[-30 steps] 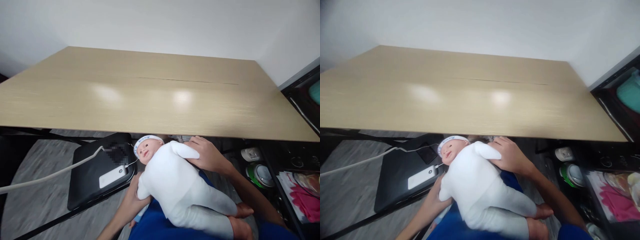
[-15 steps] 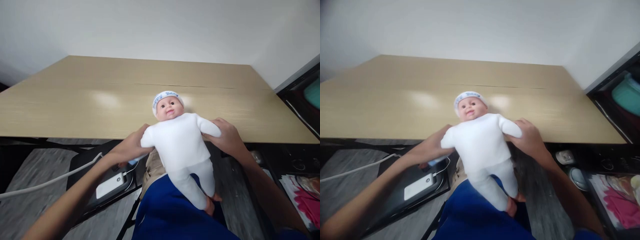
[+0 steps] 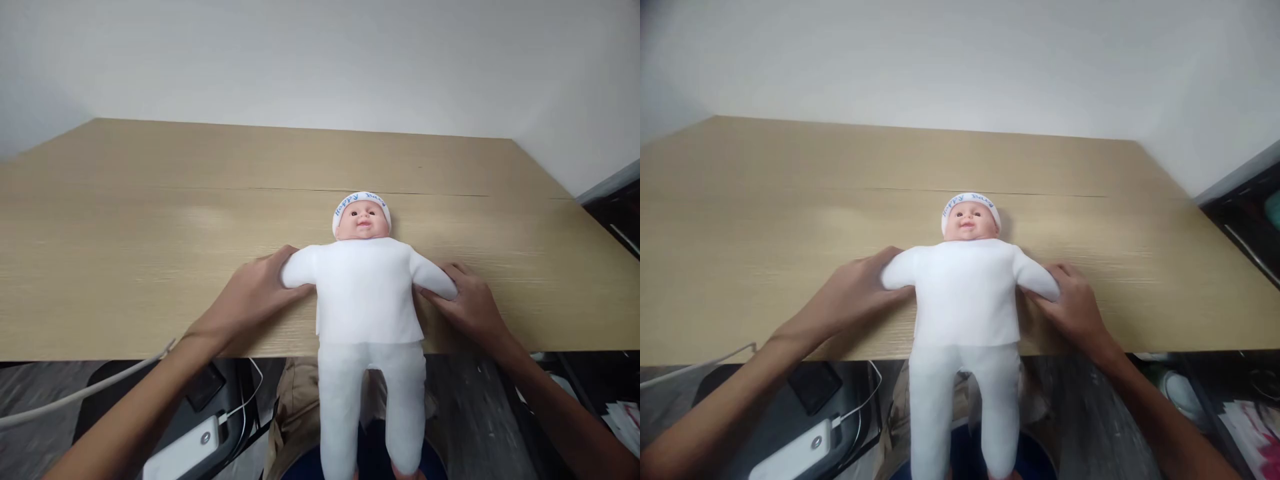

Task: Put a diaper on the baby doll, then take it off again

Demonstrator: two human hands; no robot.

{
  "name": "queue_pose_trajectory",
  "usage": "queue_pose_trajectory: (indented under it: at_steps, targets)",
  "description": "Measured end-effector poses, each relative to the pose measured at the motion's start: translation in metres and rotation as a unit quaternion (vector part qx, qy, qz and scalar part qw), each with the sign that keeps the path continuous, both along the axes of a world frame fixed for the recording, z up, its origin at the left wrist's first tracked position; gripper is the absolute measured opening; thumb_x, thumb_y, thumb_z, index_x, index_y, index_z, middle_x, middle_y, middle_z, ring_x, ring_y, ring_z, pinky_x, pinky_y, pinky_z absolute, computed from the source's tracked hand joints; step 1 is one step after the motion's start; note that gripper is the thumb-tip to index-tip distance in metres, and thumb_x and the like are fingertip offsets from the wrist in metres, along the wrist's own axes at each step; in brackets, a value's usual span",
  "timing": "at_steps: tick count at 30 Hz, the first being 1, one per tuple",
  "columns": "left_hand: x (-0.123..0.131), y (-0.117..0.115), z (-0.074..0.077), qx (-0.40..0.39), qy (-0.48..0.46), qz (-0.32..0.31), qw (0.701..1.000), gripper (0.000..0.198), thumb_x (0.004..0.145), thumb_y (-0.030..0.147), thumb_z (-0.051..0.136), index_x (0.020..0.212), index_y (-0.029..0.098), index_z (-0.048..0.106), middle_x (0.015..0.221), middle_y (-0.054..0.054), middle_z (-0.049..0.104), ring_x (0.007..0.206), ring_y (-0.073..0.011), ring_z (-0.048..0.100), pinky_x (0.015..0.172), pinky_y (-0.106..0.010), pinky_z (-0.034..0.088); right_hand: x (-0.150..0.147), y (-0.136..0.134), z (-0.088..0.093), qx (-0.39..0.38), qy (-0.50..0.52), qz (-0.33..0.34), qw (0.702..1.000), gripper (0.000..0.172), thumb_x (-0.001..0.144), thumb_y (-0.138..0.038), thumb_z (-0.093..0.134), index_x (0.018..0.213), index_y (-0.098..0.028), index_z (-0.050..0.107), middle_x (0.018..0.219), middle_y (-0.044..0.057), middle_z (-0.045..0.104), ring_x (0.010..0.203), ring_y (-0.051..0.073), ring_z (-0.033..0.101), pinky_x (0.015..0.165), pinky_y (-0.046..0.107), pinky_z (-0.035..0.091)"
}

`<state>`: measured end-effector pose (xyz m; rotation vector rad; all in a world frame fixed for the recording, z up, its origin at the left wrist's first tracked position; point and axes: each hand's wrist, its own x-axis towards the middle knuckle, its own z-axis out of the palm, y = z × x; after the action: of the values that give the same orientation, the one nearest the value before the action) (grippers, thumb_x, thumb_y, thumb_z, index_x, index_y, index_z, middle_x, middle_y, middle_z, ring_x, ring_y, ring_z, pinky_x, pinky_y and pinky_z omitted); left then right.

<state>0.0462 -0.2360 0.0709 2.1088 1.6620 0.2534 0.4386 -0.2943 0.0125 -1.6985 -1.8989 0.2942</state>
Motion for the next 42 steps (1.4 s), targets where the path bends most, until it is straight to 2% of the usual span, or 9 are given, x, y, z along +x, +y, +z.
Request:
queue_pose_trajectory:
  at_steps: [3, 7, 13, 17, 25, 29, 32, 37, 42]
  targets:
    - [-0.001, 0.01, -0.002, 0.029, 0.032, 0.015, 0.999, 0.048, 0.095, 0.067, 0.063, 0.112, 0.022, 0.068, 0.106, -0.011, 0.08, 0.088, -0.0318, 0.072, 0.072, -0.035, 0.042, -0.002, 0.017, 0.0, 0.002, 0.001, 0.006, 1.0, 0.038, 0.102, -0.058, 0.07, 0.121, -0.026, 0.077, 0.114, 0.011, 0.08, 0.101, 0.035, 0.075, 0.084, 0.044, 0.057]
    - [0.001, 0.041, -0.009, 0.066, 0.055, 0.033, 0.996, 0.052, 0.096, 0.07, 0.06, 0.109, 0.02, 0.068, 0.108, -0.013, 0.079, 0.091, -0.0317, 0.071, 0.071, -0.034, 0.039, -0.006, 0.055, -0.005, 0.018, -0.01, 0.01, 1.0, 0.039, 0.104, -0.059, 0.067, 0.121, -0.025, 0.077, 0.112, 0.01, 0.082, 0.1, 0.035, 0.076, 0.083, 0.042, 0.056]
    - [0.002, 0.108, -0.026, 0.124, 0.087, 0.086, 0.985, 0.059, 0.095, 0.075, 0.062, 0.113, 0.02, 0.072, 0.115, -0.015, 0.082, 0.099, -0.0352, 0.075, 0.072, -0.034, 0.042, -0.006, 0.137, -0.022, 0.095, -0.044, 0.011, 0.994, 0.053, 0.104, -0.069, 0.062, 0.122, -0.022, 0.079, 0.114, 0.012, 0.084, 0.101, 0.036, 0.077, 0.083, 0.042, 0.056]
    - [0.003, 0.154, -0.036, 0.18, 0.105, 0.082, 0.975, 0.059, 0.097, 0.073, 0.061, 0.117, 0.018, 0.074, 0.119, -0.018, 0.082, 0.104, -0.0384, 0.076, 0.078, -0.038, 0.046, -0.01, 0.188, -0.028, 0.131, -0.037, 0.013, 0.991, 0.055, 0.106, -0.069, 0.06, 0.125, -0.021, 0.079, 0.121, 0.014, 0.083, 0.108, 0.036, 0.076, 0.09, 0.044, 0.057]
    - [0.001, 0.245, -0.055, 0.251, 0.138, 0.077, 0.955, 0.065, 0.098, 0.074, 0.057, 0.114, 0.013, 0.074, 0.111, -0.023, 0.081, 0.099, -0.0405, 0.075, 0.089, -0.045, 0.046, -0.018, 0.273, -0.032, 0.144, -0.072, -0.017, 0.987, 0.06, 0.107, -0.071, 0.055, 0.125, -0.019, 0.077, 0.118, 0.017, 0.081, 0.109, 0.038, 0.073, 0.092, 0.046, 0.057]
    - [-0.001, 0.282, -0.062, 0.269, 0.143, 0.072, 0.95, 0.067, 0.098, 0.075, 0.056, 0.116, 0.013, 0.073, 0.11, -0.024, 0.08, 0.1, -0.0403, 0.073, 0.095, -0.048, 0.046, -0.017, 0.305, -0.031, 0.141, -0.087, -0.005, 0.986, 0.061, 0.106, -0.072, 0.056, 0.128, -0.02, 0.076, 0.122, 0.017, 0.08, 0.11, 0.037, 0.072, 0.091, 0.046, 0.057]
    - [-0.006, 0.292, -0.068, 0.279, 0.132, 0.059, 0.95, 0.072, 0.098, 0.079, 0.054, 0.123, 0.013, 0.071, 0.114, -0.023, 0.08, 0.107, -0.0415, 0.071, 0.095, -0.048, 0.048, -0.009, 0.313, -0.029, 0.139, -0.091, 0.027, 0.986, 0.062, 0.105, -0.073, 0.057, 0.132, -0.02, 0.073, 0.126, 0.018, 0.079, 0.114, 0.038, 0.071, 0.095, 0.049, 0.057]
    - [-0.038, 0.28, -0.074, 0.301, 0.061, -0.029, 0.951, 0.077, 0.104, 0.077, 0.049, 0.15, 0.016, 0.061, 0.138, -0.02, 0.075, 0.125, -0.0415, 0.066, 0.107, -0.052, 0.05, 0.018, 0.3, -0.028, 0.133, -0.088, 0.118, 0.98, 0.066, 0.106, -0.066, 0.058, 0.152, -0.019, 0.063, 0.132, 0.018, 0.077, 0.115, 0.039, 0.07, 0.101, 0.053, 0.056]
    - [-0.065, 0.274, -0.075, 0.283, -0.009, -0.046, 0.958, 0.074, 0.103, 0.077, 0.053, 0.15, 0.021, 0.064, 0.136, -0.016, 0.076, 0.121, -0.0384, 0.068, 0.11, -0.053, 0.052, 0.038, 0.295, -0.033, 0.127, -0.086, 0.124, 0.98, 0.065, 0.108, -0.057, 0.057, 0.163, -0.021, 0.057, 0.137, 0.017, 0.076, 0.118, 0.04, 0.07, 0.105, 0.057, 0.054]
